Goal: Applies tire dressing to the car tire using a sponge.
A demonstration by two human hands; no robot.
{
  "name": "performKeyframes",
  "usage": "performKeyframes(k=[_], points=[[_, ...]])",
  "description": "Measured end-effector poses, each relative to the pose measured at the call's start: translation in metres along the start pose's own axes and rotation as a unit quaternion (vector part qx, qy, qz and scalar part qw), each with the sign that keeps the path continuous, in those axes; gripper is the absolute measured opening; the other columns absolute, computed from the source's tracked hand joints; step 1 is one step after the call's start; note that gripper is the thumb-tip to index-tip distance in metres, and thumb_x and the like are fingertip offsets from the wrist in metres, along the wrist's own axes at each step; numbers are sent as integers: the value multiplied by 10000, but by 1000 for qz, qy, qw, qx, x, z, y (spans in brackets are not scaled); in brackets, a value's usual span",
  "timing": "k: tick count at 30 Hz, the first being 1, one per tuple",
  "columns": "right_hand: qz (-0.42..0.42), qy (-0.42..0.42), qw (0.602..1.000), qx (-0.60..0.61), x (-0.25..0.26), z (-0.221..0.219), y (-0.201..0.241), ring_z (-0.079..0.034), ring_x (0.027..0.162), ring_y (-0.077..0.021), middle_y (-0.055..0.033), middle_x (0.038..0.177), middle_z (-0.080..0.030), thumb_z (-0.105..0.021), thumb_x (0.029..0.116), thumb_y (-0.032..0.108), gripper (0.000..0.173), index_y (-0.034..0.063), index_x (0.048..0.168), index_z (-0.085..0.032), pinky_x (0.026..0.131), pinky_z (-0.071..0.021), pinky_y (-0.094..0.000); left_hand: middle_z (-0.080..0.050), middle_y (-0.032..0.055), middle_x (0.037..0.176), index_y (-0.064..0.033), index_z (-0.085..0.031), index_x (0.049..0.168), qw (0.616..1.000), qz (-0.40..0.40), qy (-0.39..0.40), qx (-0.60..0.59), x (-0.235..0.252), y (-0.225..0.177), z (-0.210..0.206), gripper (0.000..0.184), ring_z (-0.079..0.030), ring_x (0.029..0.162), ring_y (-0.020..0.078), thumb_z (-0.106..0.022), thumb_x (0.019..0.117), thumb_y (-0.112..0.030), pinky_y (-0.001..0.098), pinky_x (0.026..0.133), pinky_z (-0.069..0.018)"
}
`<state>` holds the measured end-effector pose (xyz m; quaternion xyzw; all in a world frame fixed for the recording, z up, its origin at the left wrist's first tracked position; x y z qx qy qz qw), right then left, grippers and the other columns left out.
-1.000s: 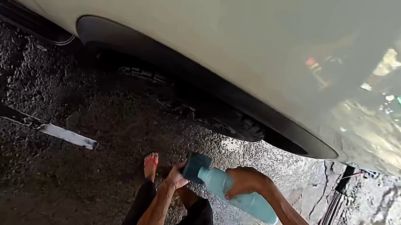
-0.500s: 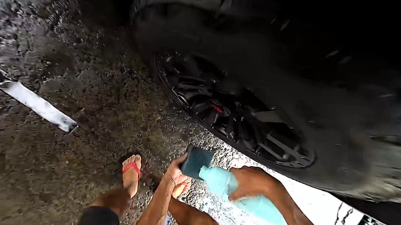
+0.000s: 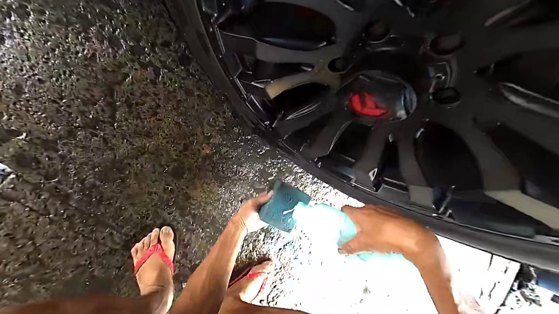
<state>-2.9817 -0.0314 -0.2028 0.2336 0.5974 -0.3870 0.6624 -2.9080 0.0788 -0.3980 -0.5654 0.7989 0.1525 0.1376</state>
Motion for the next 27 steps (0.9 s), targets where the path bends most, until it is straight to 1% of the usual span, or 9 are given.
performKeyframes(k=[4,7,11,13,15,18,22,25,27], points=[[-12,-22,1000,-3,-16,2,6,-635,1077,-413,-221,1099,-678,-829,818,510,704,40,1291,-603,935,-463,-641,-735,80,1032,-126,-614,1169,1000,17,2,22,8,0,8,310,-712,966,198,-361,1054,-263,407,856,-590],[-35,-49,998,-5,-39,8,3,-642,1068,-391,-206,1088,-684,-836,815,499,683,54,1282,-613,924,-473,-627,-733,77,1031,-133,-618,1180,999,22,14,33,10,0,6,329,-714,954,192,-340,1074,-275,394,842,-594],[-57,-68,996,-2,-68,8,4,-649,1026,-380,-192,1046,-687,-845,800,517,699,62,1277,-615,899,-480,-623,-722,70,1017,-150,-585,1211,998,32,-1,47,6,1,3,327,-708,922,182,-314,1093,-289,374,797,-591],[-51,-68,996,1,-79,5,11,-655,1004,-374,-185,1021,-691,-841,802,521,694,69,1279,-616,882,-486,-623,-720,62,1031,-166,-560,1261,998,33,10,58,6,1,2,321,-705,921,176,-326,1080,-289,365,780,-588],[-53,-73,996,4,-87,2,14,-656,1001,-362,-176,1010,-690,-841,804,520,682,73,1270,-618,878,-488,-614,-720,61,1041,-173,-554,1277,997,33,23,59,5,2,-2,324,-705,929,177,-324,1086,-297,365,784,-588],[-64,-87,994,2,-95,1,15,-653,1008,-349,-162,1017,-691,-848,798,513,676,84,1270,-624,891,-485,-604,-721,68,1039,-162,-564,1254,998,29,36,51,2,2,-7,316,-707,937,186,-326,1082,-277,379,804,-590],[-75,-95,993,7,-99,-6,12,-656,987,-327,-136,1002,-694,-844,790,541,668,111,1256,-632,875,-488,-597,-738,64,983,-152,-613,1150,997,26,42,56,-1,3,-12,307,-720,893,181,-330,1071,-240,367,769,-598],[-79,-93,992,16,-100,-12,8,-657,969,-326,-140,976,-691,-845,795,529,649,95,1230,-638,868,-492,-590,-740,65,998,-157,-620,1155,996,21,63,62,-1,1,-16,303,-721,911,184,-345,1065,-245,375,789,-599],[-75,-93,993,19,-102,-14,6,-655,974,-332,-150,980,-688,-842,798,531,659,80,1231,-633,875,-490,-593,-746,74,1009,-155,-629,1165,995,20,79,56,-1,1,-17,279,-726,927,192,-395,1039,-239,390,812,-602]])
Point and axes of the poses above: each hand's wrist, its own x-axis towards the middle knuckle, its own z-axis out of the back of the hand, y = z × x, the point moved 10 cm from there along x, towards the middle knuckle
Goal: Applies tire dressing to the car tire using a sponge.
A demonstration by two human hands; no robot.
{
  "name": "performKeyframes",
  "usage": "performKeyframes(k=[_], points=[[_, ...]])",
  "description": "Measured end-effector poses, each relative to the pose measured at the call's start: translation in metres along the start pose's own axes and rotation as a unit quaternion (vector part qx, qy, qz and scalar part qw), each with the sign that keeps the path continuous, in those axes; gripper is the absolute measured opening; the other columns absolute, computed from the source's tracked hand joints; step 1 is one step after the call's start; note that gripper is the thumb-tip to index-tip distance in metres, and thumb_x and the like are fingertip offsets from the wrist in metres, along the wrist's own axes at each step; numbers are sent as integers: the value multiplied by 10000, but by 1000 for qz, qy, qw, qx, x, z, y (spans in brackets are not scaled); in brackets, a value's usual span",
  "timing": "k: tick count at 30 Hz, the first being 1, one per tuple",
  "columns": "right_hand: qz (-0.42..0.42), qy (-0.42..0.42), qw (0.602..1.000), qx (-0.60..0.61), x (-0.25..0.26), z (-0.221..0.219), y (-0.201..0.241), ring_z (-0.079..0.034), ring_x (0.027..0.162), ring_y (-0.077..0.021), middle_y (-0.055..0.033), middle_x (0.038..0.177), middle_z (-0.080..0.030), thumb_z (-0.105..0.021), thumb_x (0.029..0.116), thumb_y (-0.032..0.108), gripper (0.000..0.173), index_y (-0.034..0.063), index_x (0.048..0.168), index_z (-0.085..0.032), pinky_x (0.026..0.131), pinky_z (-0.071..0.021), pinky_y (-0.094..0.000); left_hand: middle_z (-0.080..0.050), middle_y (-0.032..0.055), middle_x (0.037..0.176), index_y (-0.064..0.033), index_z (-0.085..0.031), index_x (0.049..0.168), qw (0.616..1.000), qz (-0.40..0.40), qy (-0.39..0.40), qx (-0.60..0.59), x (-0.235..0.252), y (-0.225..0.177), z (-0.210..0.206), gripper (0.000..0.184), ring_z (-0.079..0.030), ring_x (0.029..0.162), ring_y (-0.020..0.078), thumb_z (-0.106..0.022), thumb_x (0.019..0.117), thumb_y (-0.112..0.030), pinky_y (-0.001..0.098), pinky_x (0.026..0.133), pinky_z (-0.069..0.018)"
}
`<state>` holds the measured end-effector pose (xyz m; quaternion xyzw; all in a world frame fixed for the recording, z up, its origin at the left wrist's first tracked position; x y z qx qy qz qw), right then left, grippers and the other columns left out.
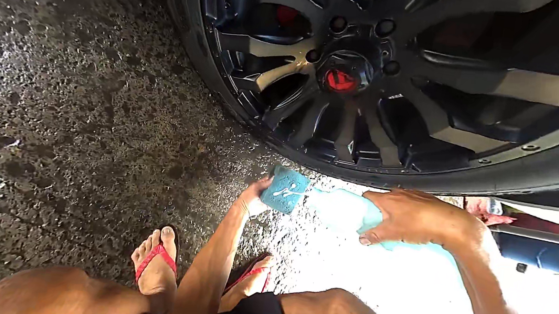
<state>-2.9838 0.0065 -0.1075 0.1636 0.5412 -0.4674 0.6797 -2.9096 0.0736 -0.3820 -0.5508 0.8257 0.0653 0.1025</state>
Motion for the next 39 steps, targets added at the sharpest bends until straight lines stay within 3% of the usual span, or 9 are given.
performKeyframes(k=[9,13,20,34,39], points=[[23,-5,999,22,1,-7,-4,-644,1021,-370,-188,1038,-680,-821,819,535,685,50,1254,-610,903,-476,-612,-754,79,1011,-132,-636,1140,999,-19,27,10,2,-5,-12,240,-730,949,199,-483,965,-191,413,844,-604],[45,-13,998,37,9,-13,-9,-643,1078,-395,-207,1091,-688,-816,817,542,716,55,1296,-604,949,-464,-641,-755,80,1007,-119,-628,1140,999,-32,14,18,1,-12,-15,261,-731,953,204,-418,986,-140,416,853,-602],[57,-19,997,48,18,-19,-15,-644,1066,-401,-218,1084,-684,-818,814,542,719,40,1282,-605,939,-468,-642,-760,69,1010,-133,-656,1117,998,-40,41,38,5,-15,-20,244,-732,952,189,-474,956,-124,403,860,-601],[88,-52,990,94,56,-30,-35,-649,1084,-401,-223,1108,-686,-823,805,543,769,32,1324,-576,954,-475,-633,-778,47,936,-190,-746,949,996,-57,54,50,6,-30,-45,182,-746,878,147,-586,867,-158,353,804,-614],[101,-78,984,127,73,-31,-36,-642,1106,-409,-231,1137,-678,-831,801,526,798,41,1365,-545,969,-473,-630,-773,77,972,-177,-760,987,995,-70,64,23,3,-43,-34,201,-747,902,178,-707,817,-270,368,808,-617]])
Point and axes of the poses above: each hand's wrist, its own x-axis towards the middle knuckle, its own z-axis out of the back of the hand, y = z × x, the point moved 10 cm from there along x, towards the middle knuckle
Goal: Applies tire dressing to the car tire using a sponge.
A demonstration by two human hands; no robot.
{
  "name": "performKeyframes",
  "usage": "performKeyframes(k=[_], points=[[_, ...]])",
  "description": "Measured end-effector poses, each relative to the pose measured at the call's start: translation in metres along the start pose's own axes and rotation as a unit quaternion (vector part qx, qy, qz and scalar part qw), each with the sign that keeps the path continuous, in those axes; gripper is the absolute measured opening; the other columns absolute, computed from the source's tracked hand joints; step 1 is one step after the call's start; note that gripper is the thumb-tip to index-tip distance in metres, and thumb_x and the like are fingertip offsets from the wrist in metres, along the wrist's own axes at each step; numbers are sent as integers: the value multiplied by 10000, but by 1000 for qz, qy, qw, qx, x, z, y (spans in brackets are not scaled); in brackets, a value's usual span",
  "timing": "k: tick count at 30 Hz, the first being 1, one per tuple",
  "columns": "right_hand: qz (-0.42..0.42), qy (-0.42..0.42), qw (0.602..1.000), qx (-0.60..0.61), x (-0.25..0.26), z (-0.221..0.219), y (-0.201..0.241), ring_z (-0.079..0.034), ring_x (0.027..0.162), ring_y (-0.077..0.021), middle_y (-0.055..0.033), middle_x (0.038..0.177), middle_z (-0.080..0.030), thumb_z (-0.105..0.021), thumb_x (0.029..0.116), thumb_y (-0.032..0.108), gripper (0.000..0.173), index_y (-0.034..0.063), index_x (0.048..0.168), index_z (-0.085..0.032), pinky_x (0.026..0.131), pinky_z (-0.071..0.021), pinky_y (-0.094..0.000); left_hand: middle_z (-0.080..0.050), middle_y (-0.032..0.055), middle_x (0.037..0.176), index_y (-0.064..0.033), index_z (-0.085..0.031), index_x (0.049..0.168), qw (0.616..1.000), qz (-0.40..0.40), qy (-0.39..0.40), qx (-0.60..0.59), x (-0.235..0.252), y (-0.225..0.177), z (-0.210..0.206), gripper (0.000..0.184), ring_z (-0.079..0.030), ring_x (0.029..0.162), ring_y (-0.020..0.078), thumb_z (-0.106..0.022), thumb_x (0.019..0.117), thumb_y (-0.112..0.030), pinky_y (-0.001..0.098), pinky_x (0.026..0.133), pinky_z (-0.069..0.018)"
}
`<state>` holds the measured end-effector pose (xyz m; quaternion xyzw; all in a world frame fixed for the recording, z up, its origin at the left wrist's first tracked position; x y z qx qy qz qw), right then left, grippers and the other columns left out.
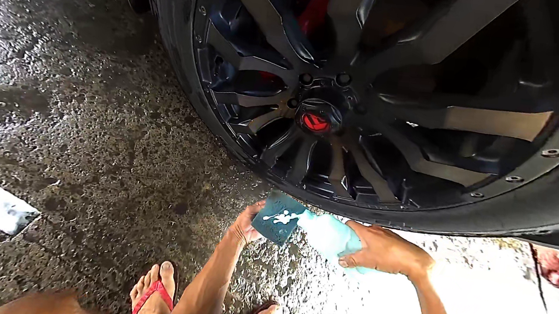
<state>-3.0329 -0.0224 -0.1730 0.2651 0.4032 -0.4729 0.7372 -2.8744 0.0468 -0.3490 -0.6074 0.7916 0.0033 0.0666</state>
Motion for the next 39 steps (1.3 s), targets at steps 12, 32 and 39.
performKeyframes(k=[12,32,39], points=[[165,-170,961,143,25,3,64,-675,1084,-414,-243,1146,-700,-847,686,601,1029,23,1459,-490,961,-504,-646,-679,119,1231,-197,-531,1364,905,-369,-173,122,-60,-228,-63,513,-683,1050,292,-243,1073,-506,501,854,-583],[118,-327,918,189,-24,25,63,-625,1149,-506,-364,1279,-605,-810,737,597,1207,-76,1564,-246,991,-470,-652,-438,356,1483,-190,-669,1382,226,-566,-301,734,-27,-353,-76,452,-466,1335,515,-585,944,-116,579,1096,-424],[87,-396,883,236,-37,7,27,-658,1144,-363,-314,1266,-629,-711,723,760,1271,-108,1540,-268,994,-515,-538,-380,379,1508,-147,-603,1446,351,-520,-332,705,-2,-279,16,496,-369,1416,522,-581,956,-75,589,1172,-347]])
Point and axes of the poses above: each hand's wrist, its own x-axis towards the middle knuckle, its own z-axis out of the back of the hand, y = z × x, the point moved 10 cm from there along x, towards the middle knuckle
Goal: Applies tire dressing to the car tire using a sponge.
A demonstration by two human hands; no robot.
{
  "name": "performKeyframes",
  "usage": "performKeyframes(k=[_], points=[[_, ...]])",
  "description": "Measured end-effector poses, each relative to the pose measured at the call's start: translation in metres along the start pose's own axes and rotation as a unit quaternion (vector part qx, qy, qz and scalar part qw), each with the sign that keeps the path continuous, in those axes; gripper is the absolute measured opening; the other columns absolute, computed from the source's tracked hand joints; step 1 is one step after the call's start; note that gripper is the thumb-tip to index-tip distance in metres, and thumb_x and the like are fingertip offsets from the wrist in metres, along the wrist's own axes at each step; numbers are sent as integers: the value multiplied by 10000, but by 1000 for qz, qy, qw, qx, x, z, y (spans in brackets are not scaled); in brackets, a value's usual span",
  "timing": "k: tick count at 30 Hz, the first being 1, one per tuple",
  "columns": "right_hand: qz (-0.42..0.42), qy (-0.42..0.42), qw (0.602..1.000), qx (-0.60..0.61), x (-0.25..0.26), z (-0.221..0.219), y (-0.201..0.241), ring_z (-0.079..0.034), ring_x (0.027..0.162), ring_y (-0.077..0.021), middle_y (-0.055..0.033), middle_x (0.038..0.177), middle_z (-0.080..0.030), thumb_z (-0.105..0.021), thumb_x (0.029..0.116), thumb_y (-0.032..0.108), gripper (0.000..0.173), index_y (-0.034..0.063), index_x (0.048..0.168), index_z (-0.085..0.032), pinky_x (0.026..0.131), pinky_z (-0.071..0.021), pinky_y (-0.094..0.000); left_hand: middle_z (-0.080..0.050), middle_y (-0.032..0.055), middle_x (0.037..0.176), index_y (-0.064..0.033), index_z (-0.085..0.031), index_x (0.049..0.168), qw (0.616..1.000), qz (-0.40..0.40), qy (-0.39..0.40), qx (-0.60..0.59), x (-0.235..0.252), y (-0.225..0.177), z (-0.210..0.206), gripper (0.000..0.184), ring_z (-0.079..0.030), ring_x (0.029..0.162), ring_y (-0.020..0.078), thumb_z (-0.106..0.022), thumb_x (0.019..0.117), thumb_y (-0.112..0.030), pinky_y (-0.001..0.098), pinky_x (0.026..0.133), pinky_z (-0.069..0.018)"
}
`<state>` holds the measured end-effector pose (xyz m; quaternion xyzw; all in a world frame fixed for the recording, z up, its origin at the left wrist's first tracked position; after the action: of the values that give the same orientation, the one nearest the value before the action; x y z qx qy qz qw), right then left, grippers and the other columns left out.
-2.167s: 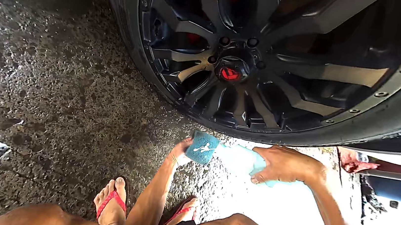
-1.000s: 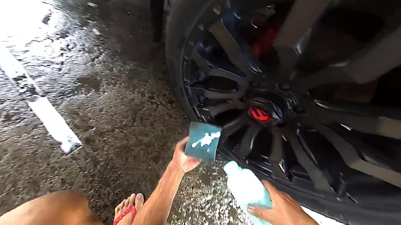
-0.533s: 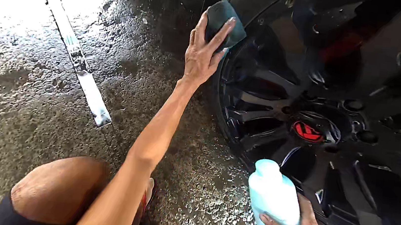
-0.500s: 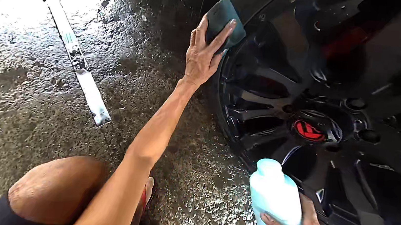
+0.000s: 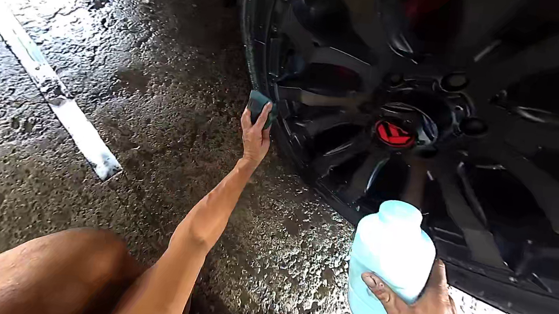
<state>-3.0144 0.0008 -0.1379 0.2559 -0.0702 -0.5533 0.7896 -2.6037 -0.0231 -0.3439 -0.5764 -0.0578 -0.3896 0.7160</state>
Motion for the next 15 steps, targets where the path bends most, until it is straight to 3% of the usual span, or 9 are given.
performKeyframes(k=[3,5,6,7,8,9,11,13,15], points=[[-7,-31,999,18,-10,2,-17,-671,1135,-304,-302,1261,-638,-658,727,817,1298,-131,1528,-278,997,-530,-471,-356,350,1536,-147,-576,1471,997,64,31,-29,-51,-6,-24,537,-357,1435,488,-592,944,-44,580,1177,-347],[-19,-42,998,39,-18,3,-33,-678,1115,-243,-277,1247,-649,-661,734,813,1283,-133,1518,-291,985,-543,-418,-247,246,1627,-266,-447,1563,992,93,82,-4,-90,-14,-44,580,-313,1485,391,-541,1009,-117,533,1178,-361],[-21,-49,997,51,-22,3,-41,-678,1104,-203,-263,1241,-651,-661,740,810,1269,-134,1507,-303,978,-547,-385,-246,211,1631,-309,-400,1583,997,58,55,25,-113,-12,-56,559,-343,1470,338,-491,1041,-204,471,1156,-400],[-21,-58,996,62,-26,3,-50,-671,1102,-150,-248,1245,-650,-652,745,821,1270,-140,1499,-306,982,-543,-338,-386,241,1556,-254,-493,1537,997,-30,-70,22,-139,-10,-64,505,-472,1369,345,-499,1031,-264,441,1059,-496],[-26,-69,995,75,-31,3,-60,-664,1106,-116,-243,1252,-647,-645,744,834,1286,-147,1500,-297,987,-538,-308,-352,196,1586,-288,-439,1568,999,16,-39,13,-153,-20,-69,531,-461,1377,298,-496,1041,-263,419,1057,-493],[-32,-79,993,87,-36,3,-69,-660,1102,-94,-240,1249,-646,-643,743,836,1294,-155,1497,-291,984,-537,-287,-210,125,1659,-374,-293,1617,988,135,75,-4,-157,-39,-72,603,-376,1440,252,-473,1061,-226,428,1105,-441],[-42,-96,989,106,-45,4,-85,-660,1093,-69,-227,1243,-649,-657,747,821,1282,-160,1489,-295,977,-542,-265,-192,200,1654,-332,-333,1610,962,239,107,-76,-170,-63,-79,653,-388,1418,368,-530,1026,-118,560,1059,-455],[-47,-114,984,133,-56,7,-100,-645,1115,-45,-217,1262,-636,-692,761,778,1253,-166,1480,-290,995,-530,-236,-229,258,1616,-275,-384,1593,954,265,91,-103,-193,-73,-95,637,-394,1395,411,-553,1005,-99,576,1046,-461],[-48,-135,975,171,-67,9,-116,-634,1137,-24,-213,1288,-620,-726,779,723,1232,-178,1479,-261,1005,-526,-209,-264,261,1594,-262,-388,1591,948,283,85,-114,-213,-88,-107,637,-403,1383,399,-552,996,-103,552,1052,-462]])
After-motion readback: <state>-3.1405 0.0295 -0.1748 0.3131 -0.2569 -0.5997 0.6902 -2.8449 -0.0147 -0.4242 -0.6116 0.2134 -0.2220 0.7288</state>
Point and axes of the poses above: each hand's wrist, its own x-axis towards the middle knuckle, its own z-axis out of the back of the hand, y = z × x, the point moved 10 cm from there along x, towards the middle knuckle
